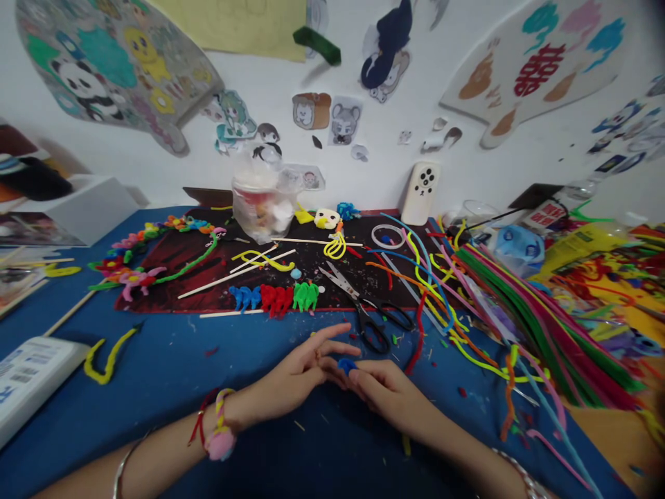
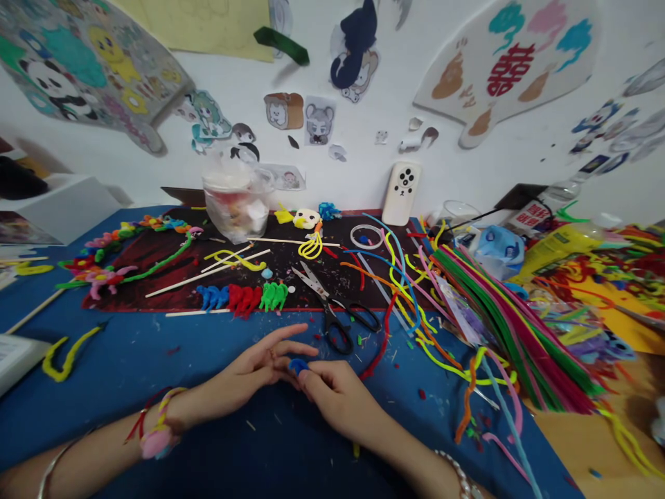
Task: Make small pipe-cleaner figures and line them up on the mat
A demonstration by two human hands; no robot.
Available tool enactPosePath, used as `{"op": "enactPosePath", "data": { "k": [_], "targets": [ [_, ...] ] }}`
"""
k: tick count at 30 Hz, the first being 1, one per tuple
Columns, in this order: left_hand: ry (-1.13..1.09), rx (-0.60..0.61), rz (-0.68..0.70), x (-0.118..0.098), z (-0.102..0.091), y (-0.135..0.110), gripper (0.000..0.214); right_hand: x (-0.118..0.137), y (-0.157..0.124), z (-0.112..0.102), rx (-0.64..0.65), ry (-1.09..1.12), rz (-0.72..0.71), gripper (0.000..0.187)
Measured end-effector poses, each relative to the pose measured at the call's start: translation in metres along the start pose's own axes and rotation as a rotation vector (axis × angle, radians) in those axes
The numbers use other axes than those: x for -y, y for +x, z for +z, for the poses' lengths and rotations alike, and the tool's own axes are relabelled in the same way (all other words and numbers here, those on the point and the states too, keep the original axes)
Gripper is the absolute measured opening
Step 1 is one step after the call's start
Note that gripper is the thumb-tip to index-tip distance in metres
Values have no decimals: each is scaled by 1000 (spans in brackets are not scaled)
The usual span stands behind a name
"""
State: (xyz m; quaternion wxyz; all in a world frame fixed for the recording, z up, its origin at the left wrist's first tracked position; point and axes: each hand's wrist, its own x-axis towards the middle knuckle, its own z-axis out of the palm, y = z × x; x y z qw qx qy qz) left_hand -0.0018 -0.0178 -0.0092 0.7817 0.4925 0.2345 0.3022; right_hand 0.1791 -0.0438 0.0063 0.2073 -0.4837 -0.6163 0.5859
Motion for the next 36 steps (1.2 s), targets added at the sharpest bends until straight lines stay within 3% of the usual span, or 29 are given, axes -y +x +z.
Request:
{"op": "enactPosePath", "data": {
  "k": [10,13,17,19,22,26,30,36],
  "targets": [
    [68,-35,6,5,-3,-3,39,-1,1,-1,-4,-6,-23,36],
    [51,-7,8,6,-3,-3,43,-1,1,0,5,17,-20,34],
    [-133,72,-33,9,-5,0,62,-4,0,0,-66,12,-60,36],
    [-260,105,-59,11,-5,2,79,-3,-2,-1,-159,-7,-128,36],
    [-462,157,-73,9,-6,3,98,2,-7,-4,-255,-124,-358,32],
    [-632,187,-108,-1,-3,0,100,6,-10,-4,-172,-539,-648,27],
    [-685,152,-120,-6,-1,-3,95,5,-9,-3,-129,-774,-706,27],
    [-640,186,-91,-6,0,-3,98,1,-10,-5,-168,-710,-734,24]
  ]
}}
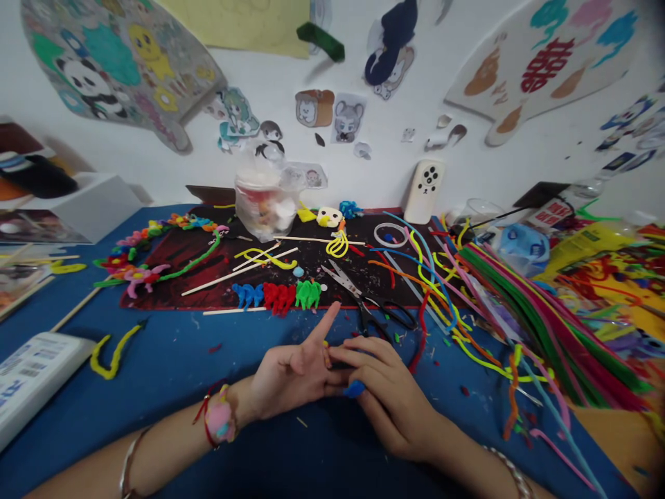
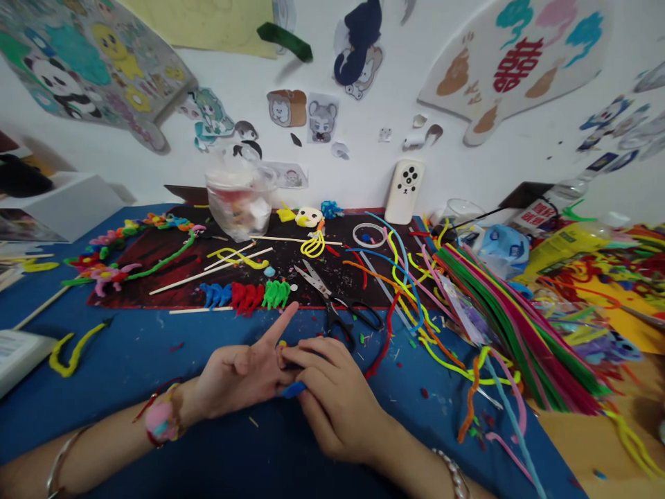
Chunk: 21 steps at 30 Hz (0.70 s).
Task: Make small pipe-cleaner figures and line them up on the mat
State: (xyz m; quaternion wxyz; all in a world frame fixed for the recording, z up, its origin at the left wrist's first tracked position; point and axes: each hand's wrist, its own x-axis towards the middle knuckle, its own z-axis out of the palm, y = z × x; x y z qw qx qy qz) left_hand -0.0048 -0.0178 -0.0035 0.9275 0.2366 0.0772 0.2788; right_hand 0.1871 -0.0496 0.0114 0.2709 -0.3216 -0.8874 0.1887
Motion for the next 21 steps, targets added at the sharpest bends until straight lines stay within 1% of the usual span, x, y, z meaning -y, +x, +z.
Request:
{"op": "enactPosePath", "data": {
  "k": [2,5,9,11,16,21],
  "targets": [
    [25,11,-5,1,1,0,98,-1,0,0,3,51,13,24],
    [51,21,-32,3,4,-1,98,-1,0,0,47,172,4,22],
    [52,71,-83,3,6,-2,98,1,1,2,68,313,29,20],
    [35,87,-102,3,5,-3,97,2,1,3,67,334,33,18],
    [28,83,-97,2,3,-4,93,2,2,0,49,358,49,21],
    [0,127,-106,0,7,-4,91,1,4,-5,106,334,-43,19]
  ]
}}
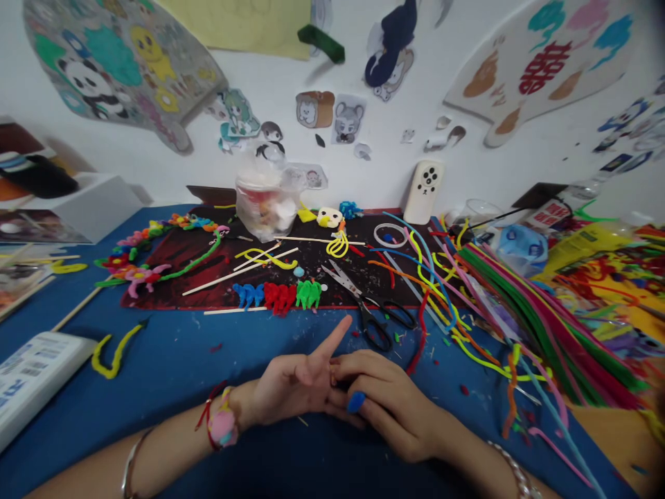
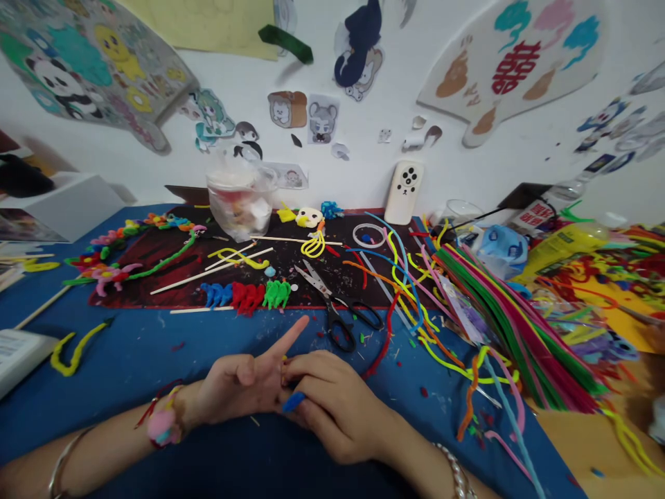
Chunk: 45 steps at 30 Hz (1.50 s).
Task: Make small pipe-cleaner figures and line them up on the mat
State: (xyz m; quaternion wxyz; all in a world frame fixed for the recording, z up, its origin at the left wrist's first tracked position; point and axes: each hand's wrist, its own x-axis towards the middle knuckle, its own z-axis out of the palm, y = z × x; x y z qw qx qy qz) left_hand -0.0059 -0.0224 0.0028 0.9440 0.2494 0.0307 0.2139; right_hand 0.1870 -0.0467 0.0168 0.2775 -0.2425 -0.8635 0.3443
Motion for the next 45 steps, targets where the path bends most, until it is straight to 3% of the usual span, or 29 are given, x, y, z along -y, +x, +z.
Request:
{"op": "enactPosePath", "data": {
  "k": [9,14,16,19,23,25,28,31,34,42,45],
  "targets": [
    [90,-70,-28,3,-6,-3,88,1,1,-1,29,-70,-40,20],
    [333,-180,58,4,-5,-1,69,-2,-1,5,-154,-178,-16,26],
    [525,-200,96,4,-3,0,60,-3,-2,6,-245,-191,25,20],
    [995,-262,177,5,2,-1,48,-4,-4,5,-350,-119,128,15],
    [1553,-257,334,11,8,-3,24,-1,-7,3,-472,10,206,24],
    [1743,-229,356,15,8,-3,14,2,-7,4,-465,29,160,25],
    [1935,-192,401,21,3,-3,18,6,-5,8,-354,-5,-10,17],
    [1992,-158,446,25,-2,-2,17,8,-3,11,-244,-63,-129,17],
    [2008,-170,431,27,-4,-3,16,8,-1,11,-178,-79,-142,21],
    [2052,-155,280,27,-2,-3,12,8,0,8,-141,-5,-98,25],
    [2043,-184,282,26,-1,-3,11,7,-2,9,-186,-12,-71,25]
  ]
}}
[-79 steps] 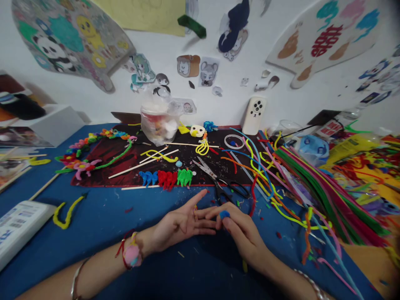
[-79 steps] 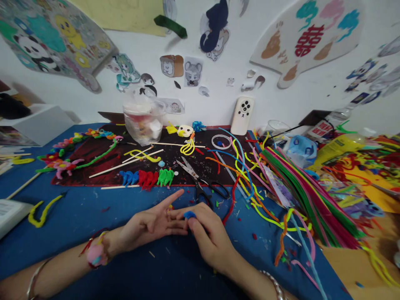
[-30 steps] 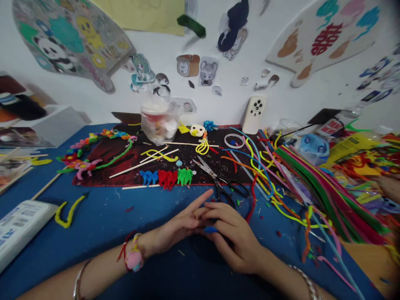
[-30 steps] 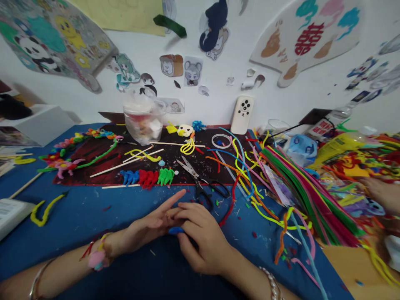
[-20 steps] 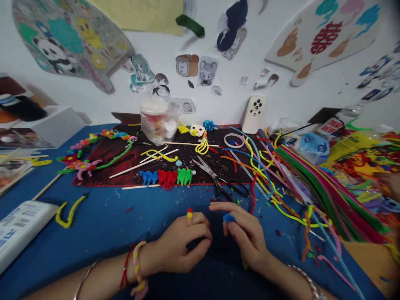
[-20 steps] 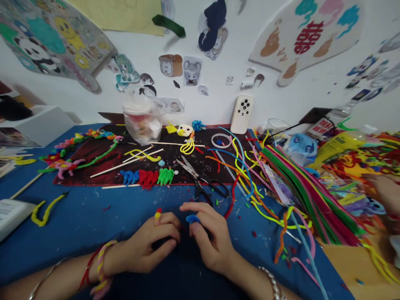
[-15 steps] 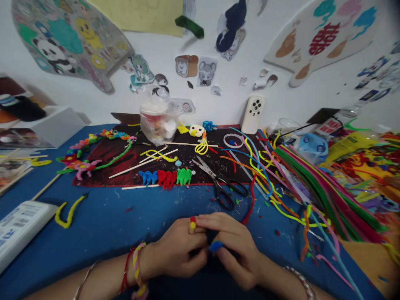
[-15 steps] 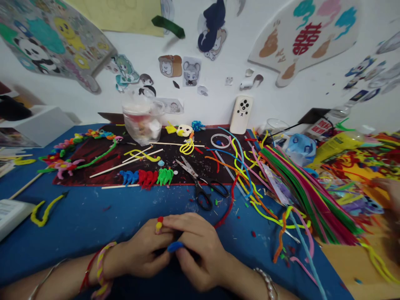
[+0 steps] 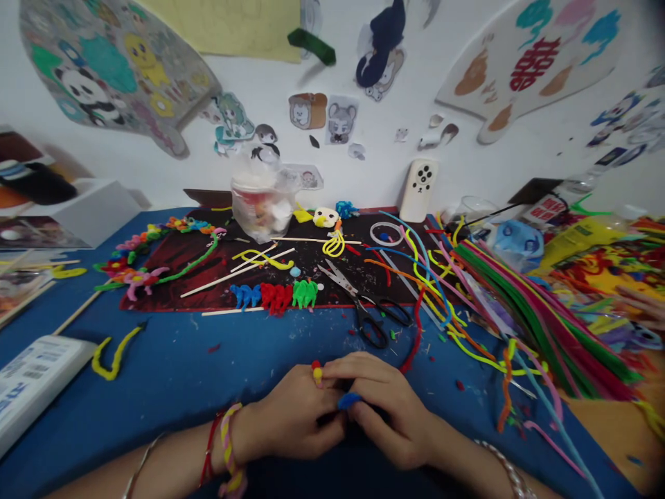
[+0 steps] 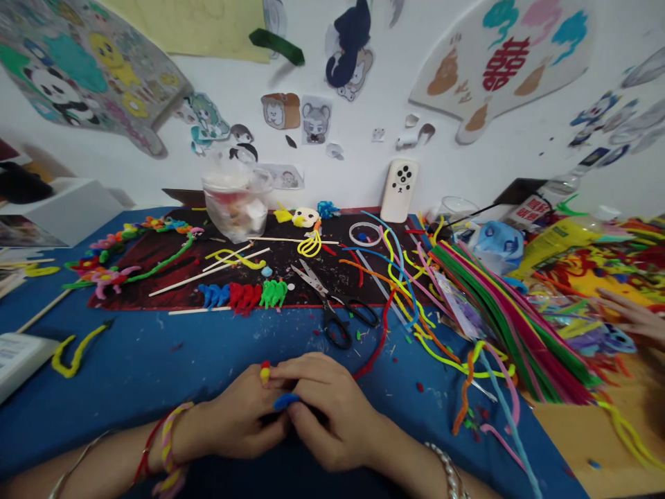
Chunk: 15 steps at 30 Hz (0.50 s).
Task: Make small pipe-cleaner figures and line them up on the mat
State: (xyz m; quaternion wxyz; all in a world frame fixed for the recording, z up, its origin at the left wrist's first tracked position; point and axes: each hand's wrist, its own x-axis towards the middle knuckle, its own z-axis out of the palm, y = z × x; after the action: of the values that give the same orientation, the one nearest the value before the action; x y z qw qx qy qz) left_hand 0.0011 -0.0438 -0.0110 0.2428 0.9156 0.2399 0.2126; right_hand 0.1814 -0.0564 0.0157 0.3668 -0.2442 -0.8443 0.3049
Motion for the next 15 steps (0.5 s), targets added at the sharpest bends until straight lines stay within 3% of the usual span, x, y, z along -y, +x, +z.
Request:
{"op": "enactPosePath", "data": {
  "k": [5,9,15],
  "targets": [
    [-80,-154,-131,-1,-9,-1,19,-3,-1,3,-167,-98,162,14],
    [-155,-172,-268,-1,-12,-1,13,-5,1,7,-63,-89,324,25],
    [-137,-96,-323,0,-11,2,21,-9,1,9,41,30,418,38]
  ]
}}
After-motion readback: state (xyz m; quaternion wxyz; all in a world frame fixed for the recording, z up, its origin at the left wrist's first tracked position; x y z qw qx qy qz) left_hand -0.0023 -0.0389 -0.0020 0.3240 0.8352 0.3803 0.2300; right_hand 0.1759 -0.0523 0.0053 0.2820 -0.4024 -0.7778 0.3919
